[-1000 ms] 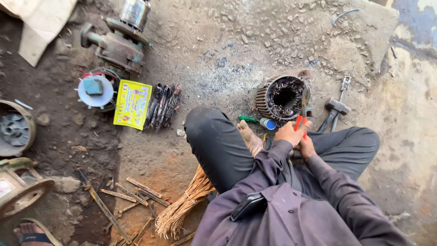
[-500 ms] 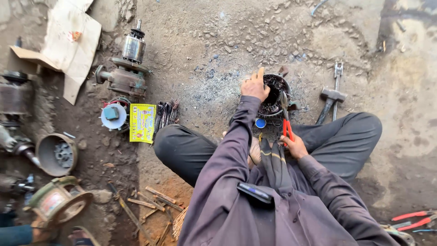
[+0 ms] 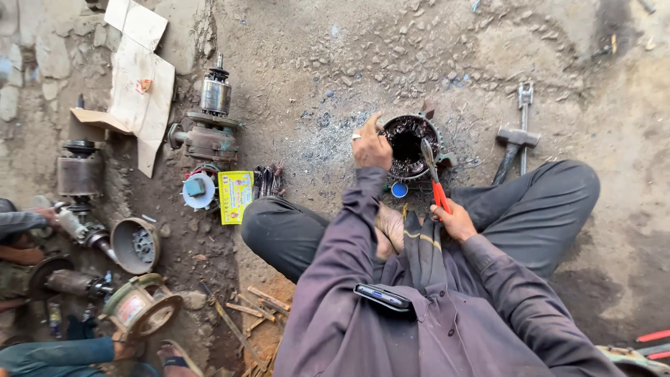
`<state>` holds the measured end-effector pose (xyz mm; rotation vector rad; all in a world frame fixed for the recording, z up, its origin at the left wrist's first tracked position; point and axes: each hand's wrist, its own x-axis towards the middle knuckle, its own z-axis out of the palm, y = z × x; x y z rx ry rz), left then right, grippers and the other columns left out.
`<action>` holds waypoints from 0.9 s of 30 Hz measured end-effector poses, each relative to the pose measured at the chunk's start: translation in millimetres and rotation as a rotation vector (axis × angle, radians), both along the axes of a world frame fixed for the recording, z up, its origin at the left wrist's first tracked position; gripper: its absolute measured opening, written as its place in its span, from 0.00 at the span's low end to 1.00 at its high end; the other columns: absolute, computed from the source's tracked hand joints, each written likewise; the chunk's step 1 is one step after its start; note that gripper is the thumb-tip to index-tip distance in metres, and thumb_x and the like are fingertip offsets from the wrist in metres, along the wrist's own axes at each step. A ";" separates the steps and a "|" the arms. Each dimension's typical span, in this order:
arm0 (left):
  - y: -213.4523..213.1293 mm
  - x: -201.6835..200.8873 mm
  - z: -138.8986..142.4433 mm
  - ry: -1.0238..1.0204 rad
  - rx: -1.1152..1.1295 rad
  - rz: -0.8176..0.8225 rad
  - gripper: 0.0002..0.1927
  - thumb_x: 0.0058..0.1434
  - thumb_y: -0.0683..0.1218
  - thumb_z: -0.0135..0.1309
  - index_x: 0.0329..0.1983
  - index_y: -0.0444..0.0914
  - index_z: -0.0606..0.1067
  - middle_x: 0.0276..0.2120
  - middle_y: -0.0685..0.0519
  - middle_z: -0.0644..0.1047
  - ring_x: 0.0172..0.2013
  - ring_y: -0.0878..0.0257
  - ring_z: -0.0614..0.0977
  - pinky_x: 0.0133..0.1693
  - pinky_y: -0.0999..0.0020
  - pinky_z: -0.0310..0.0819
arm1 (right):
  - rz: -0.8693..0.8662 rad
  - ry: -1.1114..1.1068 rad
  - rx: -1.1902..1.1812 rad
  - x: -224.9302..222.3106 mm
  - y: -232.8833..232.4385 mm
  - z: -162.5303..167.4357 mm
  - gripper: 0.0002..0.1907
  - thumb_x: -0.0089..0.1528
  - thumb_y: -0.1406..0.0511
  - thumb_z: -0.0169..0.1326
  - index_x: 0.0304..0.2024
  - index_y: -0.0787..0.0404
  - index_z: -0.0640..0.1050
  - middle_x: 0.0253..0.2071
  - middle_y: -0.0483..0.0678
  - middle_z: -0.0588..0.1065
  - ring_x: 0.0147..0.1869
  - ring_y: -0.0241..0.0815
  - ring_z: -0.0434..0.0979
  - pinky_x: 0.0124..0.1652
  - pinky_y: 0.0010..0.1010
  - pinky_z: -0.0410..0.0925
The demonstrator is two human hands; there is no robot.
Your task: The person sits on the ground and uses pliers to pull and remove copper wire from a motor stator. They repeatedly reach into the stator slots, grip the wire, and extract it, placing the removed wire aside.
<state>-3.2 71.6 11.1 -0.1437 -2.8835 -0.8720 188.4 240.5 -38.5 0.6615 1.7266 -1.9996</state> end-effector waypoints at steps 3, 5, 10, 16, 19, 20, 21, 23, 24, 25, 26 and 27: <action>27.0 34.7 -11.3 -0.160 0.312 0.065 0.17 0.64 0.37 0.47 0.53 0.43 0.76 0.42 0.51 0.83 0.42 0.55 0.87 0.45 0.60 0.80 | -0.008 -0.009 -0.016 1.4 0.7 -8.6 0.19 0.64 0.60 0.57 0.52 0.68 0.75 0.36 0.47 0.77 0.38 0.36 0.76 0.43 0.28 0.69; 42.4 42.8 -18.1 -0.323 0.684 0.104 0.18 0.59 0.34 0.46 0.52 0.39 0.73 0.44 0.49 0.80 0.38 0.54 0.87 0.34 0.62 0.73 | -0.015 -0.016 -0.031 2.6 0.9 -13.7 0.19 0.64 0.60 0.57 0.52 0.67 0.75 0.35 0.46 0.76 0.38 0.36 0.76 0.42 0.29 0.69; 59.4 34.3 -21.0 -0.729 1.397 0.234 0.25 0.52 0.30 0.38 0.55 0.30 0.65 0.55 0.45 0.69 0.27 0.57 0.85 0.12 0.74 0.59 | 0.037 -0.046 0.050 4.0 3.0 -20.6 0.18 0.64 0.59 0.56 0.50 0.65 0.76 0.33 0.46 0.77 0.37 0.35 0.76 0.42 0.28 0.68; 71.2 34.1 -11.5 -0.594 1.405 0.189 0.18 0.52 0.30 0.40 0.46 0.33 0.70 0.53 0.48 0.74 0.24 0.63 0.82 0.15 0.77 0.61 | 0.050 -0.047 0.080 2.8 4.0 -16.2 0.16 0.64 0.58 0.57 0.44 0.66 0.77 0.32 0.47 0.77 0.36 0.35 0.76 0.41 0.28 0.68; 81.9 38.7 -8.3 -0.429 1.373 0.110 0.14 0.58 0.30 0.43 0.45 0.33 0.72 0.42 0.44 0.75 0.25 0.64 0.80 0.23 0.74 0.70 | 0.053 -0.035 0.046 3.2 4.1 -12.2 0.16 0.64 0.59 0.57 0.44 0.67 0.77 0.32 0.46 0.77 0.36 0.35 0.75 0.40 0.28 0.68; 84.9 39.9 -7.2 -0.426 1.349 0.101 0.14 0.59 0.30 0.43 0.46 0.33 0.71 0.39 0.44 0.75 0.24 0.64 0.79 0.24 0.74 0.71 | 0.046 -0.037 0.026 4.1 4.2 -10.4 0.16 0.64 0.59 0.57 0.45 0.67 0.78 0.32 0.46 0.77 0.36 0.35 0.75 0.40 0.28 0.67; 87.6 39.2 -5.8 -0.420 1.327 0.090 0.14 0.60 0.30 0.43 0.48 0.33 0.71 0.36 0.44 0.75 0.23 0.65 0.77 0.25 0.74 0.71 | 0.040 -0.035 0.007 4.1 4.1 -8.8 0.16 0.64 0.59 0.57 0.45 0.67 0.78 0.32 0.46 0.77 0.36 0.35 0.75 0.40 0.28 0.67; 90.9 36.9 -1.3 -0.429 1.318 0.159 0.16 0.60 0.31 0.43 0.50 0.35 0.69 0.32 0.46 0.75 0.21 0.65 0.75 0.24 0.73 0.71 | 0.030 -0.025 -0.005 4.6 3.8 -4.8 0.17 0.64 0.59 0.56 0.46 0.67 0.78 0.33 0.46 0.77 0.36 0.35 0.75 0.39 0.28 0.67; 92.7 33.3 2.0 -0.448 1.332 0.244 0.18 0.59 0.31 0.43 0.51 0.38 0.68 0.31 0.47 0.74 0.19 0.64 0.74 0.22 0.73 0.70 | 0.029 -0.021 0.003 3.8 3.9 -2.8 0.17 0.64 0.59 0.56 0.46 0.67 0.78 0.34 0.46 0.77 0.36 0.35 0.75 0.40 0.28 0.67; 92.6 31.9 5.3 -0.467 1.345 0.333 0.20 0.58 0.32 0.43 0.52 0.40 0.67 0.30 0.48 0.74 0.17 0.64 0.74 0.20 0.72 0.70 | 0.031 -0.022 0.011 3.5 3.2 1.1 0.17 0.64 0.59 0.56 0.46 0.68 0.78 0.34 0.46 0.78 0.36 0.34 0.75 0.40 0.28 0.67; 92.1 31.5 7.4 -0.488 1.346 0.403 0.20 0.57 0.32 0.42 0.52 0.39 0.67 0.30 0.48 0.74 0.18 0.63 0.75 0.20 0.71 0.69 | 0.033 -0.021 0.009 4.3 2.3 3.1 0.17 0.64 0.59 0.56 0.47 0.67 0.78 0.34 0.46 0.78 0.36 0.35 0.76 0.40 0.27 0.67; 92.0 27.8 11.9 -0.498 1.352 0.466 0.19 0.56 0.32 0.42 0.51 0.37 0.67 0.30 0.48 0.74 0.19 0.63 0.76 0.20 0.71 0.68 | 0.037 -0.007 0.009 3.2 2.3 4.0 0.17 0.63 0.59 0.56 0.47 0.67 0.78 0.35 0.46 0.78 0.36 0.35 0.76 0.40 0.27 0.68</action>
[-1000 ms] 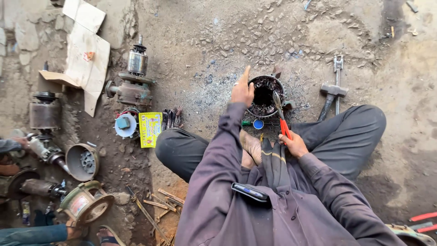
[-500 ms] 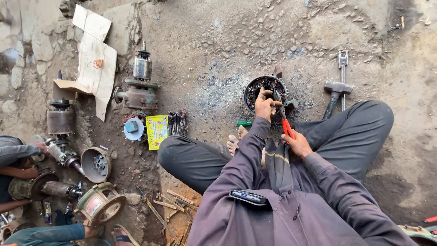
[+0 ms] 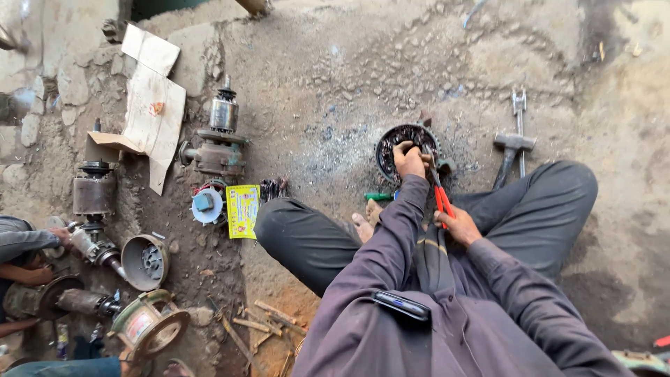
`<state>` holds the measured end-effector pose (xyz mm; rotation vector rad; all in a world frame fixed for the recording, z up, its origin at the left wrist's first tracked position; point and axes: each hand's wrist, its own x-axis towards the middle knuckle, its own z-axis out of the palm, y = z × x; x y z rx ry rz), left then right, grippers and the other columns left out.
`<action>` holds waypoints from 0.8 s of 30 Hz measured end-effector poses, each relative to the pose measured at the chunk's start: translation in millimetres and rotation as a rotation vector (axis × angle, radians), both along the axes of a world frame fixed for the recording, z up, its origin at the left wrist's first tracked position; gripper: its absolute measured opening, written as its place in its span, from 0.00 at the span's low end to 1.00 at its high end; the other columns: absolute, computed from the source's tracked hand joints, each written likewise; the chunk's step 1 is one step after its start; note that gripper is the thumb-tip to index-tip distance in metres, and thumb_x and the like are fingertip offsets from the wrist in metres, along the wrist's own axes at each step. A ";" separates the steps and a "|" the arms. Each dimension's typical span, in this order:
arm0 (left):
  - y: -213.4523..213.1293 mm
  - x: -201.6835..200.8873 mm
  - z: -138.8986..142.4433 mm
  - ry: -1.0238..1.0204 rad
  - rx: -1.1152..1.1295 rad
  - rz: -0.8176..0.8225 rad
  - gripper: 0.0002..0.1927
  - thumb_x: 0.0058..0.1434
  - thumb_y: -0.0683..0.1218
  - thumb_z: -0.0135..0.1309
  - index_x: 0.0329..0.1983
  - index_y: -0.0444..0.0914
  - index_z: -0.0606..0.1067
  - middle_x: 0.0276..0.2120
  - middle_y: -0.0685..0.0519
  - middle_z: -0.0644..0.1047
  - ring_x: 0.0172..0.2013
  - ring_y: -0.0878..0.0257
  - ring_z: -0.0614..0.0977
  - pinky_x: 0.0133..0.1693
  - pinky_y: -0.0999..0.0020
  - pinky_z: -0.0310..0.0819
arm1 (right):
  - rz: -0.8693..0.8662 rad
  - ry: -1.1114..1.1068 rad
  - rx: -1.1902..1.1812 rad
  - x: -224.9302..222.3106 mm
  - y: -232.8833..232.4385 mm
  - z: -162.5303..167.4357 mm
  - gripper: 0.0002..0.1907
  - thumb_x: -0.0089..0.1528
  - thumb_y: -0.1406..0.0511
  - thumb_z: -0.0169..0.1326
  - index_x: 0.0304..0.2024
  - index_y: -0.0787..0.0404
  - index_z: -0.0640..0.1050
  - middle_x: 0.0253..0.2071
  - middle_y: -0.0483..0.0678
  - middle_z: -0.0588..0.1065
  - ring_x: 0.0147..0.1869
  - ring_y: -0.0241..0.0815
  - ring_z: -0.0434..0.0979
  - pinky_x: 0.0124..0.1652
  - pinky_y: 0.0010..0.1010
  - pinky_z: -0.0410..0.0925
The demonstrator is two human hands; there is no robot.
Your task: The person sits on the ground and uses pliers to pull and remove copper wire from a motor stator. They repeatedly reach into the stator slots, grip the wire, and extract it, placing the removed wire aside.
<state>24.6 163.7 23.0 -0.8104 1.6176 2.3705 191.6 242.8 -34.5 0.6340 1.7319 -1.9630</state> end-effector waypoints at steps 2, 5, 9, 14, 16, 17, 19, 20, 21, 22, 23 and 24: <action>-1.4 -2.9 8.5 -0.061 0.048 0.054 0.20 0.54 0.32 0.41 0.51 0.36 0.67 0.29 0.48 0.74 0.19 0.62 0.77 0.20 0.70 0.69 | 0.005 0.000 0.013 -1.0 -1.1 3.9 0.17 0.63 0.59 0.56 0.47 0.66 0.77 0.35 0.47 0.78 0.36 0.35 0.77 0.40 0.27 0.68; -3.2 -3.2 17.0 -0.085 0.149 0.055 0.22 0.53 0.32 0.40 0.51 0.39 0.68 0.27 0.48 0.72 0.18 0.62 0.76 0.21 0.70 0.70 | 0.002 -0.025 0.045 -0.6 -2.2 7.5 0.18 0.63 0.58 0.56 0.47 0.67 0.77 0.34 0.47 0.78 0.36 0.35 0.76 0.41 0.27 0.68; -4.5 -1.0 18.0 -0.072 0.174 0.025 0.18 0.57 0.34 0.40 0.50 0.40 0.69 0.25 0.52 0.71 0.19 0.66 0.74 0.21 0.73 0.70 | 0.004 -0.029 0.056 3.3 -2.9 11.2 0.17 0.63 0.58 0.56 0.45 0.67 0.77 0.34 0.46 0.77 0.36 0.35 0.75 0.41 0.27 0.67; -1.7 2.7 9.4 0.073 0.187 0.020 0.15 0.62 0.34 0.41 0.50 0.37 0.68 0.24 0.53 0.67 0.18 0.68 0.70 0.20 0.74 0.67 | 0.004 -0.024 0.081 3.8 -1.9 19.4 0.17 0.63 0.59 0.57 0.44 0.69 0.78 0.33 0.47 0.76 0.35 0.36 0.74 0.40 0.27 0.67; -4.0 4.9 7.9 0.143 0.139 -0.075 0.17 0.62 0.33 0.43 0.53 0.36 0.68 0.26 0.52 0.70 0.19 0.68 0.71 0.21 0.75 0.66 | 0.002 -0.041 0.094 3.6 -2.3 22.7 0.18 0.64 0.59 0.57 0.45 0.71 0.78 0.33 0.49 0.77 0.36 0.37 0.74 0.40 0.27 0.67; -6.6 6.3 8.2 0.179 0.083 -0.128 0.21 0.60 0.33 0.44 0.57 0.37 0.66 0.28 0.51 0.71 0.19 0.67 0.71 0.21 0.74 0.67 | -0.006 -0.056 0.093 3.6 -3.0 24.2 0.18 0.63 0.60 0.57 0.47 0.70 0.78 0.33 0.49 0.77 0.36 0.36 0.75 0.40 0.27 0.67; -12.2 8.8 8.7 0.258 -0.025 -0.233 0.30 0.55 0.33 0.45 0.64 0.39 0.62 0.32 0.49 0.75 0.19 0.66 0.73 0.22 0.72 0.69 | -0.022 -0.079 0.095 2.9 -4.3 26.6 0.20 0.62 0.60 0.57 0.50 0.68 0.77 0.34 0.49 0.78 0.36 0.35 0.77 0.40 0.26 0.69; -15.4 10.6 10.1 0.298 -0.203 -0.293 0.24 0.57 0.34 0.47 0.59 0.38 0.67 0.46 0.43 0.68 0.21 0.63 0.77 0.25 0.69 0.72 | -0.028 -0.067 0.085 2.6 -4.9 27.5 0.20 0.61 0.61 0.57 0.51 0.69 0.77 0.35 0.49 0.78 0.36 0.36 0.77 0.40 0.26 0.69; -17.9 13.6 12.5 0.333 -0.387 -0.353 0.18 0.59 0.36 0.49 0.53 0.37 0.73 0.59 0.38 0.61 0.24 0.60 0.80 0.28 0.66 0.76 | -0.034 -0.056 0.072 2.0 -5.2 28.0 0.20 0.61 0.61 0.57 0.51 0.69 0.77 0.35 0.49 0.78 0.37 0.36 0.77 0.40 0.26 0.70; -19.9 18.8 14.8 0.363 -0.572 -0.415 0.13 0.60 0.37 0.51 0.48 0.36 0.78 0.72 0.32 0.53 0.26 0.57 0.84 0.31 0.63 0.80 | -0.043 -0.049 0.056 2.1 -5.6 28.2 0.21 0.61 0.62 0.57 0.52 0.69 0.77 0.36 0.49 0.79 0.37 0.36 0.77 0.41 0.26 0.70; -21.2 25.1 17.0 0.291 -0.599 -0.412 0.16 0.62 0.38 0.50 0.54 0.39 0.76 0.65 0.34 0.63 0.32 0.56 0.84 0.37 0.62 0.79 | -0.021 -0.014 0.094 2.2 -5.6 28.1 0.20 0.61 0.62 0.57 0.52 0.68 0.77 0.36 0.49 0.79 0.37 0.36 0.76 0.40 0.26 0.69; -19.6 33.4 18.9 0.221 -0.623 -0.409 0.20 0.64 0.40 0.50 0.59 0.42 0.75 0.59 0.36 0.73 0.37 0.56 0.84 0.42 0.61 0.77 | 0.001 0.022 0.134 2.6 -4.6 27.9 0.20 0.61 0.61 0.57 0.52 0.67 0.77 0.36 0.48 0.79 0.37 0.36 0.76 0.39 0.26 0.69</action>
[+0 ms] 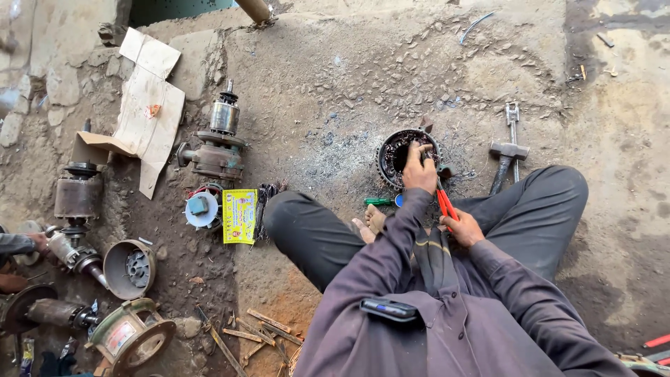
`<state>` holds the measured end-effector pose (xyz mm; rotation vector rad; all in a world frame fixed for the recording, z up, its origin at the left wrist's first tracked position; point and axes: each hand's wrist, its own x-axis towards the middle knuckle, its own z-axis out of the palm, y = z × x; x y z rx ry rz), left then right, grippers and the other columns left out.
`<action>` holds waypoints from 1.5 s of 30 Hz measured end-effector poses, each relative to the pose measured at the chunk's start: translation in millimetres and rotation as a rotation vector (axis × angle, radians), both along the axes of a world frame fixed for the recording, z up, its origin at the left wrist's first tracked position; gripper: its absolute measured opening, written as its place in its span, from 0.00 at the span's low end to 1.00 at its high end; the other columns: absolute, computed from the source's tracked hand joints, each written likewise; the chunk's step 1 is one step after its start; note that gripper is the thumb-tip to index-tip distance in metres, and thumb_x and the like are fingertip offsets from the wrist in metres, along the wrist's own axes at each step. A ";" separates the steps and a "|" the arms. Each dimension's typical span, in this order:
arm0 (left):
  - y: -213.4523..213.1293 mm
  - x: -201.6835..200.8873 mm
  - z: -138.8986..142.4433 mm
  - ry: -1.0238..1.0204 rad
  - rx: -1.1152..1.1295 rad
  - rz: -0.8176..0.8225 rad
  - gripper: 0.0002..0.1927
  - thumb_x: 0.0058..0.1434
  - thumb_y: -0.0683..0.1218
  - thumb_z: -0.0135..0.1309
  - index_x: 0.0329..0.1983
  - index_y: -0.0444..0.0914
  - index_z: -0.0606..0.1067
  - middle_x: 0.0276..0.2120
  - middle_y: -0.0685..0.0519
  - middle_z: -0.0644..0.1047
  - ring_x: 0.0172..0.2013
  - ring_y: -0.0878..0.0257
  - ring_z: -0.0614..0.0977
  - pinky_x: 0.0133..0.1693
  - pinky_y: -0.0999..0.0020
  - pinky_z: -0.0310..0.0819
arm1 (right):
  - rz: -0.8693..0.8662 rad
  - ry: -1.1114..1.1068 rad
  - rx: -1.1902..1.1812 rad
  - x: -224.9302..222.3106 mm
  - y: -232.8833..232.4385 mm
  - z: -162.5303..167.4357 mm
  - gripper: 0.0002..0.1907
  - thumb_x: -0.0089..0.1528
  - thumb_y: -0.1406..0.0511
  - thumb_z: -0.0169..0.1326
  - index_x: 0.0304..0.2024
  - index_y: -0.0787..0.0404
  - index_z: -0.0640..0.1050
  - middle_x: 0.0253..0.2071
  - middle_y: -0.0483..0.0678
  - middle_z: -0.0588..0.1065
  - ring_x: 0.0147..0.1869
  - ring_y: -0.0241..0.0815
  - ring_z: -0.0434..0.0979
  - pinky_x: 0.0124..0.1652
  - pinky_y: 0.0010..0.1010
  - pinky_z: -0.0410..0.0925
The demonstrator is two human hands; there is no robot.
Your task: The person sits on the ground and uses pliers to pull and remove copper wire from a motor stator. They repeatedly reach into the stator slots, grip the wire, and extract it, placing the removed wire aside.
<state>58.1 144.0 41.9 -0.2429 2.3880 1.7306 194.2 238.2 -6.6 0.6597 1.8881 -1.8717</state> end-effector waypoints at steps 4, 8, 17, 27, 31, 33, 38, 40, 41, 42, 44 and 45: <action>-9.6 47.5 1.7 0.276 0.284 0.165 0.29 0.66 0.37 0.43 0.70 0.45 0.66 0.68 0.41 0.69 0.66 0.53 0.73 0.67 0.58 0.64 | -0.051 -0.052 -0.105 14.6 3.6 3.3 0.20 0.65 0.61 0.56 0.55 0.69 0.78 0.39 0.50 0.78 0.37 0.38 0.73 0.37 0.29 0.67; -37.4 90.5 7.0 0.302 -0.282 -0.200 0.30 0.57 0.37 0.46 0.62 0.51 0.75 0.63 0.47 0.76 0.58 0.51 0.81 0.60 0.60 0.73 | -0.085 -0.048 -0.319 53.9 9.1 24.3 0.30 0.62 0.61 0.51 0.66 0.60 0.71 0.46 0.49 0.79 0.45 0.39 0.80 0.40 0.29 0.70; -36.2 126.4 52.1 0.847 -0.588 -0.483 0.35 0.57 0.42 0.53 0.70 0.53 0.70 0.68 0.53 0.70 0.54 0.59 0.80 0.59 0.57 0.67 | 0.010 -0.140 -0.535 116.8 42.2 135.4 0.34 0.60 0.63 0.45 0.69 0.66 0.67 0.49 0.58 0.81 0.49 0.48 0.82 0.41 0.32 0.70; -79.0 139.2 73.6 0.879 -0.446 -0.465 0.28 0.66 0.38 0.53 0.69 0.45 0.70 0.58 0.54 0.77 0.41 0.63 0.82 0.55 0.61 0.67 | -0.053 -0.058 -0.467 150.5 -1.1 164.7 0.37 0.59 0.65 0.53 0.71 0.64 0.64 0.49 0.56 0.78 0.46 0.43 0.78 0.40 0.30 0.68; -113.9 141.3 93.4 0.974 -0.394 -0.288 0.28 0.65 0.37 0.44 0.70 0.43 0.68 0.59 0.51 0.78 0.48 0.59 0.84 0.53 0.64 0.74 | -0.079 0.050 -0.420 157.6 -9.8 161.1 0.36 0.58 0.65 0.54 0.70 0.56 0.63 0.46 0.55 0.79 0.45 0.42 0.79 0.39 0.29 0.69; -125.9 140.6 103.5 0.846 -0.316 -0.180 0.24 0.69 0.37 0.44 0.69 0.39 0.68 0.59 0.47 0.77 0.41 0.63 0.83 0.45 0.69 0.79 | -0.156 0.091 -0.405 159.4 -12.0 152.8 0.31 0.59 0.65 0.54 0.64 0.59 0.61 0.46 0.57 0.78 0.45 0.46 0.80 0.38 0.31 0.69; -153.3 153.6 133.5 0.763 -0.106 0.034 0.21 0.71 0.36 0.44 0.67 0.34 0.68 0.56 0.42 0.76 0.36 0.64 0.84 0.39 0.72 0.84 | -0.223 0.092 -0.544 170.0 6.5 132.9 0.22 0.65 0.65 0.51 0.57 0.69 0.62 0.47 0.57 0.76 0.49 0.47 0.81 0.40 0.31 0.69; -163.4 165.6 147.0 0.750 -0.112 0.078 0.21 0.70 0.35 0.45 0.66 0.33 0.69 0.54 0.43 0.77 0.36 0.63 0.84 0.40 0.70 0.82 | -0.270 0.059 -0.467 176.1 20.5 131.9 0.29 0.62 0.65 0.48 0.66 0.59 0.62 0.45 0.54 0.76 0.45 0.46 0.80 0.38 0.30 0.70; -166.3 170.8 153.2 0.749 -0.114 0.080 0.20 0.70 0.35 0.45 0.65 0.33 0.70 0.54 0.43 0.77 0.35 0.63 0.84 0.40 0.70 0.82 | -0.260 0.093 -0.446 175.4 26.4 131.8 0.30 0.62 0.66 0.49 0.67 0.59 0.62 0.44 0.55 0.76 0.46 0.46 0.80 0.38 0.30 0.69; -168.5 176.1 158.8 0.748 -0.116 0.083 0.20 0.69 0.34 0.45 0.64 0.32 0.71 0.54 0.43 0.77 0.35 0.63 0.84 0.39 0.71 0.82 | -0.250 0.127 -0.426 173.1 33.0 132.3 0.31 0.61 0.67 0.49 0.67 0.60 0.62 0.44 0.57 0.76 0.46 0.47 0.80 0.37 0.30 0.69; -171.0 184.9 168.1 0.741 -0.146 0.091 0.19 0.69 0.34 0.45 0.62 0.32 0.72 0.54 0.43 0.77 0.34 0.64 0.84 0.38 0.71 0.81 | -0.235 0.168 -0.379 164.4 45.8 133.1 0.32 0.61 0.67 0.50 0.68 0.61 0.61 0.44 0.58 0.75 0.46 0.48 0.80 0.37 0.30 0.69; -171.4 188.0 171.5 0.737 -0.171 0.096 0.19 0.69 0.34 0.45 0.62 0.32 0.73 0.54 0.43 0.77 0.34 0.64 0.84 0.38 0.71 0.81 | -0.231 0.176 -0.351 156.0 53.5 132.8 0.32 0.61 0.67 0.51 0.69 0.61 0.61 0.44 0.57 0.75 0.45 0.49 0.80 0.36 0.31 0.69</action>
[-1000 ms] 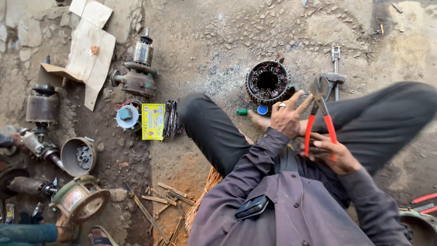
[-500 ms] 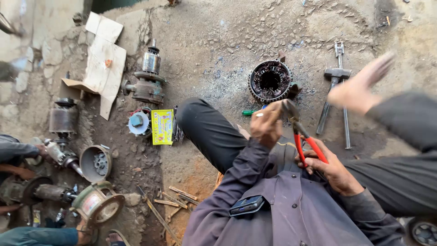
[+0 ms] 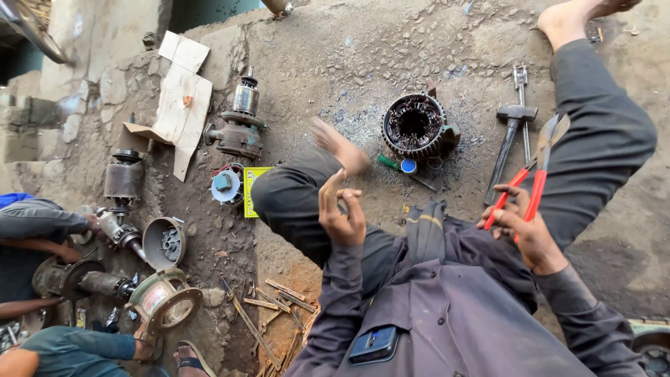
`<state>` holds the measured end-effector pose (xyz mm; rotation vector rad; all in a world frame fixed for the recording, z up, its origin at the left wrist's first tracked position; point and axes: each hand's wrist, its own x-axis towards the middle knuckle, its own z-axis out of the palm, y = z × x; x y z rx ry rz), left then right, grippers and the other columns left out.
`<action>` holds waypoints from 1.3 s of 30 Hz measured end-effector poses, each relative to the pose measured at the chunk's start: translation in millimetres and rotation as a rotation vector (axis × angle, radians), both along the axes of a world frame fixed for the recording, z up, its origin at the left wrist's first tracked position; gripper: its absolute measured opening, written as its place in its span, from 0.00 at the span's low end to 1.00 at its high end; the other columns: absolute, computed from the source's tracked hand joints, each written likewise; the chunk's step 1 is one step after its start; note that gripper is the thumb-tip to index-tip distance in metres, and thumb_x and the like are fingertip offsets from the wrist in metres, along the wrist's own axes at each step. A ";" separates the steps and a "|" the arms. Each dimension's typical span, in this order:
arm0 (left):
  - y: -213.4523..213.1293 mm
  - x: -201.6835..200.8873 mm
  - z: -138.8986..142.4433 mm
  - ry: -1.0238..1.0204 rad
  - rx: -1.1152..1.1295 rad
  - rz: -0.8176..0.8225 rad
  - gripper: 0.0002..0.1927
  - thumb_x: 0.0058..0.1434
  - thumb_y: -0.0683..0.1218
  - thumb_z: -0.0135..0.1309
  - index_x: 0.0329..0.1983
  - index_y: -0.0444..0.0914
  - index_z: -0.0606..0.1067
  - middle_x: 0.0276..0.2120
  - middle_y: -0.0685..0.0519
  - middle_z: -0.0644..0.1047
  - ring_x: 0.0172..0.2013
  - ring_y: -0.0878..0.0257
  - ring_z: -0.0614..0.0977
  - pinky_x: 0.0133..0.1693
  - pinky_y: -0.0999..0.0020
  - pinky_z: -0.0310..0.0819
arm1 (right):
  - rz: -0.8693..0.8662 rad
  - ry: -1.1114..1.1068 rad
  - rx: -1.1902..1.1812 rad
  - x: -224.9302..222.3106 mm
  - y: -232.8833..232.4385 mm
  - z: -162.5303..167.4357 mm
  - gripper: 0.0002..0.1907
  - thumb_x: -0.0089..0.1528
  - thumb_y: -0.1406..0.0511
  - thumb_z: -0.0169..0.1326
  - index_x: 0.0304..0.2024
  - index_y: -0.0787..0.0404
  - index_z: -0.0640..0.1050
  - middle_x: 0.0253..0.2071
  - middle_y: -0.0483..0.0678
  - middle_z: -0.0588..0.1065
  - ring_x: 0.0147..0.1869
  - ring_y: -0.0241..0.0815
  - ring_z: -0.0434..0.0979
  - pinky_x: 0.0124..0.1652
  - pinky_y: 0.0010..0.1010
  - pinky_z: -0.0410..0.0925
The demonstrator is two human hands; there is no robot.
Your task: The person sits on the ground and uses pliers to pull and remove copper wire from a motor stator. They repeatedly reach into the stator slots, grip the wire, and extract it, placing the removed wire aside.
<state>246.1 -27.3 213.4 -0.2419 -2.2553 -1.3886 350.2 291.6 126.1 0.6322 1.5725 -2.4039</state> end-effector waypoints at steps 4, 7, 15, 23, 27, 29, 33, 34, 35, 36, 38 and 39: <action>0.5 3.2 4.7 -0.016 -0.069 0.053 0.18 0.68 0.33 0.45 0.61 0.31 0.73 0.54 0.43 0.77 0.34 0.64 0.84 0.37 0.71 0.80 | -0.084 0.146 0.079 -17.1 45.1 -0.3 0.32 0.65 0.64 0.53 0.69 0.67 0.61 0.44 0.58 0.77 0.46 0.50 0.81 0.37 0.31 0.69; 3.7 -9.2 1.8 -0.063 -0.079 0.062 0.18 0.68 0.33 0.46 0.60 0.30 0.74 0.54 0.44 0.78 0.33 0.64 0.84 0.36 0.71 0.80 | -0.336 0.125 0.246 -2.2 89.3 -0.1 0.31 0.68 0.65 0.57 0.67 0.71 0.60 0.47 0.58 0.77 0.48 0.50 0.81 0.40 0.32 0.70; 27.2 -99.5 -7.1 -0.217 -0.161 -0.128 0.17 0.67 0.36 0.51 0.59 0.37 0.76 0.54 0.45 0.78 0.34 0.64 0.84 0.39 0.70 0.80 | -0.504 -0.159 0.711 59.4 134.3 -68.1 0.26 0.71 0.63 0.53 0.65 0.74 0.64 0.53 0.64 0.74 0.53 0.58 0.77 0.46 0.41 0.69; 49.2 -198.8 -77.2 -0.626 -0.394 -0.269 0.18 0.65 0.47 0.54 0.59 0.45 0.76 0.51 0.49 0.80 0.38 0.61 0.84 0.45 0.63 0.77 | -0.181 -0.392 1.069 89.6 119.3 -187.8 0.23 0.74 0.62 0.49 0.63 0.76 0.68 0.60 0.70 0.72 0.59 0.66 0.73 0.52 0.50 0.68; 35.1 -220.9 -164.7 -0.798 -0.320 -0.154 0.21 0.65 0.48 0.51 0.62 0.45 0.74 0.53 0.49 0.80 0.42 0.60 0.84 0.48 0.62 0.77 | 0.190 -0.095 1.273 77.3 120.6 -212.2 0.25 0.76 0.60 0.48 0.64 0.77 0.71 0.64 0.73 0.71 0.62 0.73 0.71 0.56 0.53 0.68; 25.9 -226.6 -213.9 -0.888 -0.064 -0.044 0.22 0.66 0.48 0.50 0.64 0.42 0.73 0.56 0.48 0.79 0.49 0.59 0.81 0.53 0.63 0.74 | 0.296 -0.379 1.426 69.7 140.5 -205.5 0.19 0.75 0.60 0.47 0.58 0.71 0.73 0.58 0.66 0.74 0.58 0.65 0.74 0.54 0.49 0.69; 19.1 -232.9 -285.8 -0.957 0.484 0.137 0.27 0.66 0.47 0.51 0.67 0.34 0.67 0.61 0.43 0.74 0.60 0.55 0.75 0.60 0.63 0.67 | 0.106 -0.559 1.373 27.7 164.1 -154.0 0.18 0.74 0.63 0.48 0.61 0.70 0.70 0.60 0.64 0.71 0.60 0.61 0.74 0.56 0.47 0.70; 20.4 -233.7 -294.3 -0.965 0.562 0.173 0.28 0.65 0.46 0.51 0.67 0.33 0.66 0.62 0.42 0.74 0.61 0.54 0.75 0.61 0.63 0.67 | 0.029 -0.540 1.331 9.9 161.9 -136.5 0.19 0.73 0.63 0.49 0.62 0.69 0.70 0.60 0.63 0.71 0.61 0.60 0.74 0.57 0.46 0.70; 22.2 -234.7 -298.8 -0.991 0.555 0.183 0.28 0.66 0.47 0.51 0.68 0.34 0.66 0.62 0.42 0.73 0.61 0.54 0.75 0.61 0.62 0.66 | -0.060 -0.482 1.267 -11.4 158.0 -118.8 0.19 0.73 0.64 0.49 0.63 0.69 0.69 0.61 0.63 0.70 0.61 0.59 0.74 0.57 0.45 0.70; 25.2 -236.8 -298.6 -1.016 0.546 0.190 0.28 0.66 0.48 0.51 0.68 0.34 0.66 0.62 0.42 0.73 0.61 0.55 0.74 0.62 0.62 0.66 | -0.138 -0.407 1.195 -35.8 151.4 -102.7 0.20 0.73 0.64 0.49 0.64 0.68 0.68 0.61 0.62 0.70 0.62 0.58 0.74 0.58 0.45 0.70; 31.5 -242.2 -296.8 -1.023 0.506 0.178 0.27 0.68 0.50 0.49 0.68 0.35 0.67 0.63 0.44 0.73 0.62 0.56 0.73 0.63 0.62 0.64 | -0.232 -0.247 1.062 -89.4 132.4 -76.5 0.21 0.72 0.66 0.50 0.65 0.68 0.67 0.62 0.61 0.69 0.63 0.56 0.74 0.59 0.43 0.70; 35.2 -246.7 -295.2 -1.002 0.477 0.160 0.27 0.69 0.52 0.48 0.68 0.35 0.68 0.64 0.45 0.72 0.63 0.56 0.73 0.63 0.63 0.63 | -0.258 -0.137 0.985 -116.6 120.4 -67.3 0.22 0.72 0.66 0.50 0.66 0.67 0.66 0.62 0.60 0.68 0.64 0.55 0.75 0.60 0.43 0.70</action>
